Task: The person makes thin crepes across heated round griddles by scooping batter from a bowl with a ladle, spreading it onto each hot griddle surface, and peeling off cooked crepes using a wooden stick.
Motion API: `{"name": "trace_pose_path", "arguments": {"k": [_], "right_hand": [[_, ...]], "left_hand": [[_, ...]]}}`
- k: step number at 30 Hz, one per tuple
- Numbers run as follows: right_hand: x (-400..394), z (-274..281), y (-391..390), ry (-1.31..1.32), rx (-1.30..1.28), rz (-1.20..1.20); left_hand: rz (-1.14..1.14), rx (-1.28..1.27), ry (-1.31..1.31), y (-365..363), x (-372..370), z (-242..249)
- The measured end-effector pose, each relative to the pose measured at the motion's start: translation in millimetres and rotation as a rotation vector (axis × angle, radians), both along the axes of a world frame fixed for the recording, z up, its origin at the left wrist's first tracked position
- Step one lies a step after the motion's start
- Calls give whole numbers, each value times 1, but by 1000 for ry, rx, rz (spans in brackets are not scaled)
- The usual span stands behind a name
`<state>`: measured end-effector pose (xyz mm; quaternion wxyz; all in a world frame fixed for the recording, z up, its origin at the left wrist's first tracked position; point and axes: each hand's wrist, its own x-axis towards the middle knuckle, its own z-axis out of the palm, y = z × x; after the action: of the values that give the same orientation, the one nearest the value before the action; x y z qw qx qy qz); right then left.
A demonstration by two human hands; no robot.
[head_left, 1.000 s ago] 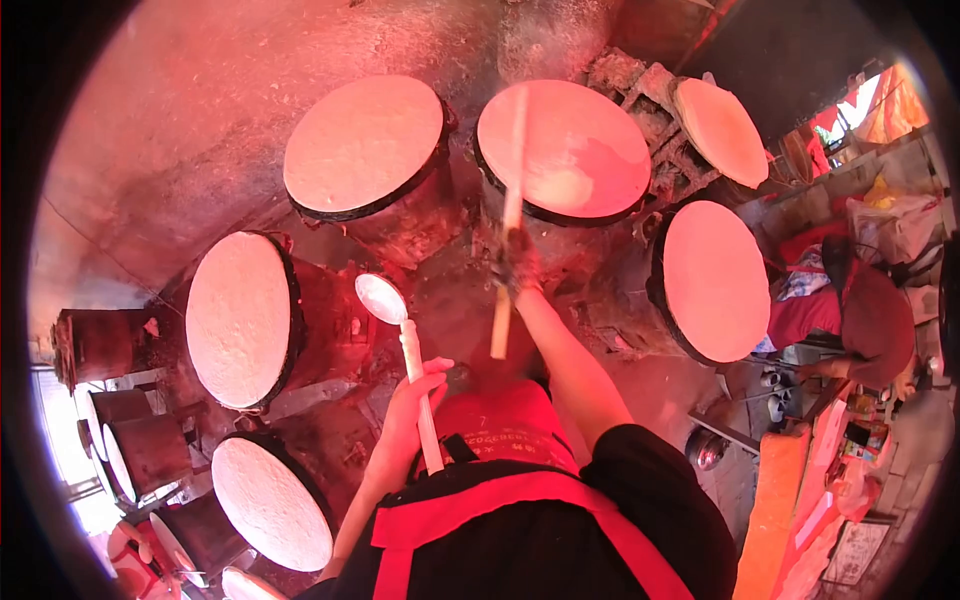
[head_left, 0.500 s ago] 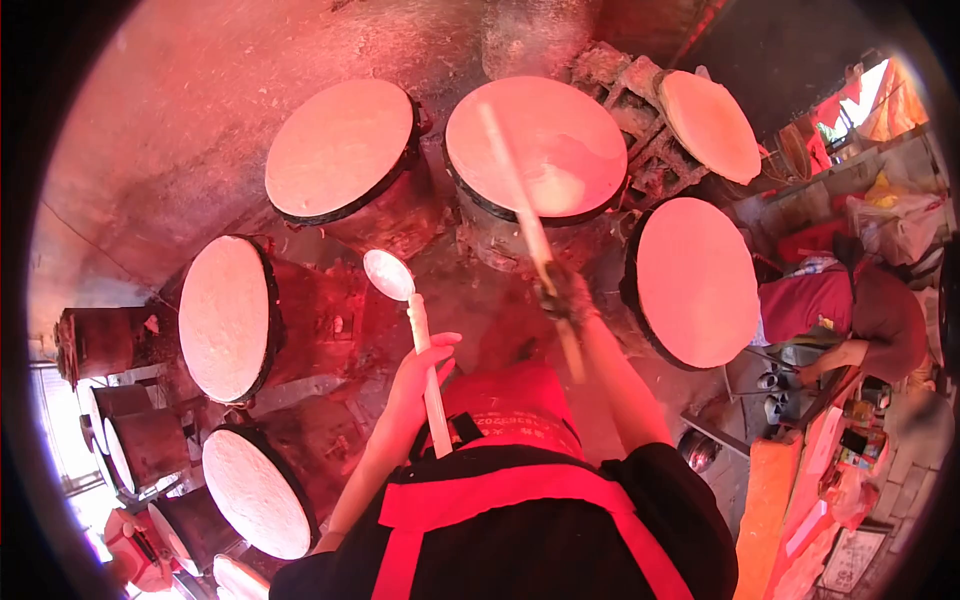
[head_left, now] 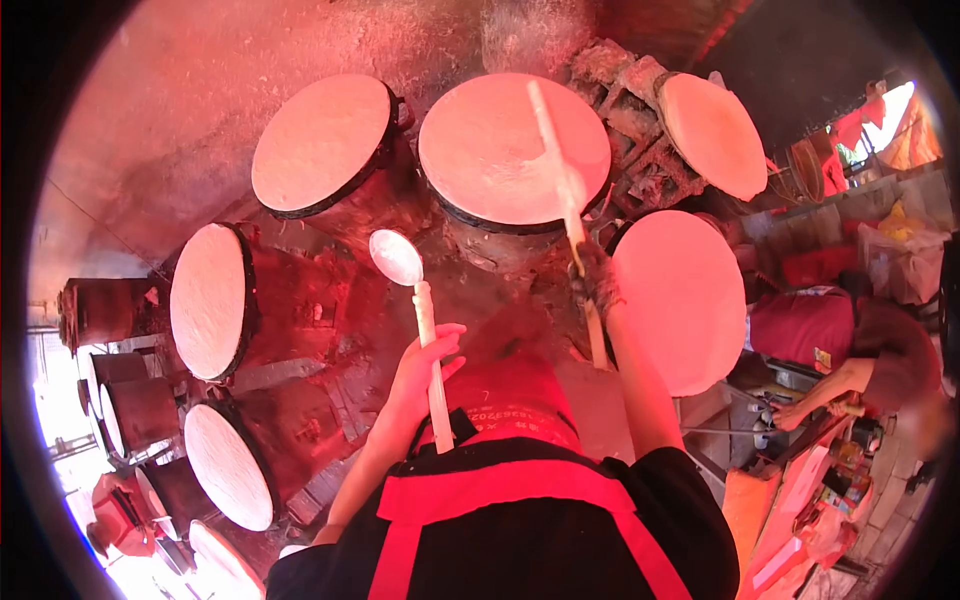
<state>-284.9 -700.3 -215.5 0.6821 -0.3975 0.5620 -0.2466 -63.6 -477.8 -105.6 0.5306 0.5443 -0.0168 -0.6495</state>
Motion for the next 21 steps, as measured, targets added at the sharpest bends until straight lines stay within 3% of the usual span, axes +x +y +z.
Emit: {"name": "trace_pose_path", "arguments": {"k": [3, 5, 8, 11, 14, 16, 18, 20, 21], "right_hand": [[8, 22, -48, 91, -201, -26], [22, 7, -84, 212, -228, -132], [49, -43, -113, 833, -777, 52], [62, 33, -45, 608, -718, 255], [43, 30, -12, 373, -644, -36], [49, -11, -1, 32, -374, -329], [73, -45, 7, -74, -442, -420], [106, -60, 13, 71, -849, -301], [105, -54, 10, 36, -751, -239]], "left_hand": [[21, 48, -63, -3, -8, 1], [33, 49, -100, -5, -11, 4], [22, -23, -127, -15, -6, 6], [-47, -78, -120, -15, 11, -2], [-38, -63, -132, -17, 24, 9], [-9, -52, -145, -16, 34, 10], [-27, -71, -91, -19, 45, 6], [-26, -96, -6, -22, 51, -2], [-36, -112, -2, -25, 53, -6]]}}
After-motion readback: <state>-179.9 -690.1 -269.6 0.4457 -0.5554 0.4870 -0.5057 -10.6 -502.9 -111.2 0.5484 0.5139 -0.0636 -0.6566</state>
